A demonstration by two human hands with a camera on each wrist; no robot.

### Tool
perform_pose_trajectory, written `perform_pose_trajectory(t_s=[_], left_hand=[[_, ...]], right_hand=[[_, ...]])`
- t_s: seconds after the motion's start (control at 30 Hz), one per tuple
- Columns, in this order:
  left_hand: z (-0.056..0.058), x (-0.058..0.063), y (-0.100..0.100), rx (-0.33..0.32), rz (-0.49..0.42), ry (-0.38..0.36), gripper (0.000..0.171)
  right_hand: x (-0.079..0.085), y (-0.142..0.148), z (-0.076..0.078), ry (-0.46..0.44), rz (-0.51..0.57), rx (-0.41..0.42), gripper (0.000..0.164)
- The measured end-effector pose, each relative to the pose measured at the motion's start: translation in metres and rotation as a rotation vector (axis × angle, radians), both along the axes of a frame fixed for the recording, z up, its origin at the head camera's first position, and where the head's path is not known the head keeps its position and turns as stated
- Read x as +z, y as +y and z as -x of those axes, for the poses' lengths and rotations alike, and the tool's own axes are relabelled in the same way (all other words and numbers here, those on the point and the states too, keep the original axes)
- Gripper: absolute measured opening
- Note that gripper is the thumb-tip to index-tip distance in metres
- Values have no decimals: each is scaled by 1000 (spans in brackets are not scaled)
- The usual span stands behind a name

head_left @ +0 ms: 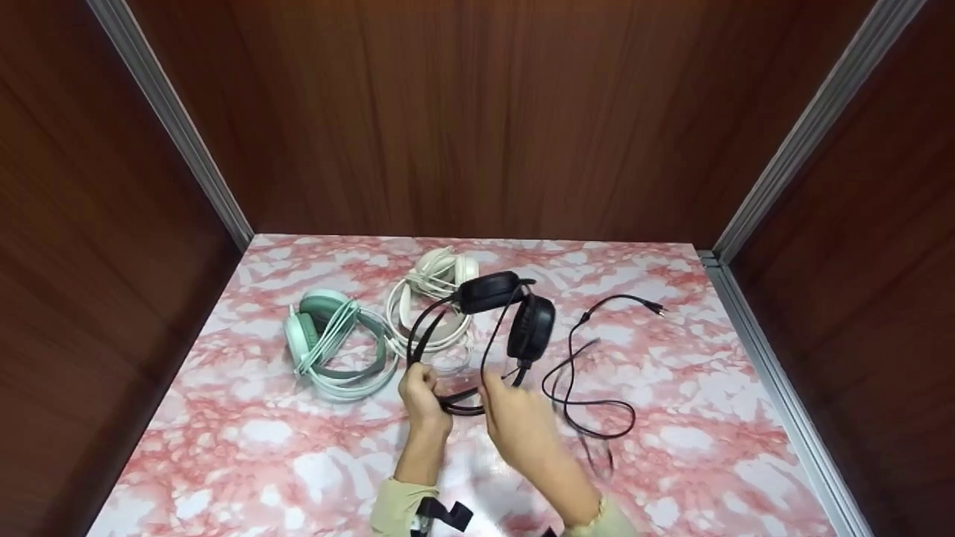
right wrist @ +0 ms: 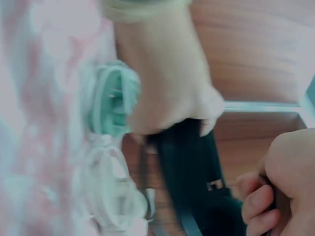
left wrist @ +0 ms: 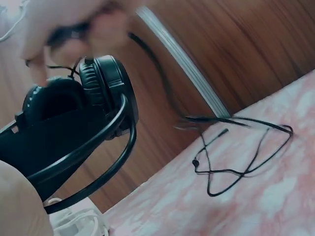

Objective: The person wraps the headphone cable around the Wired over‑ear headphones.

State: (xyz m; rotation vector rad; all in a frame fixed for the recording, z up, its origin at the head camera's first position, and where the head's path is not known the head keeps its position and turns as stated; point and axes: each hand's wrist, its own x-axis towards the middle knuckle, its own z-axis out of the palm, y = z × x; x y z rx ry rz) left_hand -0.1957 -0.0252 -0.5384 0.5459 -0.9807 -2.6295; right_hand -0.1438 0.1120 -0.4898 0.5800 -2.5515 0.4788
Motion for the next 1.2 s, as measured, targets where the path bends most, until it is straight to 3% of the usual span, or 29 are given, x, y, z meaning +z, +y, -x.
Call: perform_pose_trajectory(t_s=[0.07,0.2,0.33,0.47,0.53,0.7,0.83,0.93,1.03,1.13,1.2], left_hand=[[-2,1,-8,-49,-103,-10,26],[-5,6,-29,-157,-260,2,23],[-2,14,-50,-296,-330,52,23],[1,20,-68,-454,-416,109,26],[1,21,-76,-537,-463,139,26],[-2,20,-86,-702,-548,216,20],[-1,21,-91,-751,-621,274,13],[0,24,-95,-735,-648,302,10],[1,30,-99,-719,-628,311,10],[4,36,-101,-769,-603,319,10],[5,39,-102,-822,-596,339,9]], right_hand=[[-13,8,-4,-2,35,23,15],[-29,36,-3,-152,132,112,19],[-34,71,10,-414,297,266,26],[-40,103,30,-730,540,424,30],[-43,117,39,-826,630,487,31],[-42,141,53,-814,651,596,20],[-35,150,62,-833,617,608,15],[-30,150,72,-855,561,571,19],[-26,144,86,-823,478,519,22],[-23,137,100,-768,387,453,26],[-25,134,108,-675,296,380,31]])
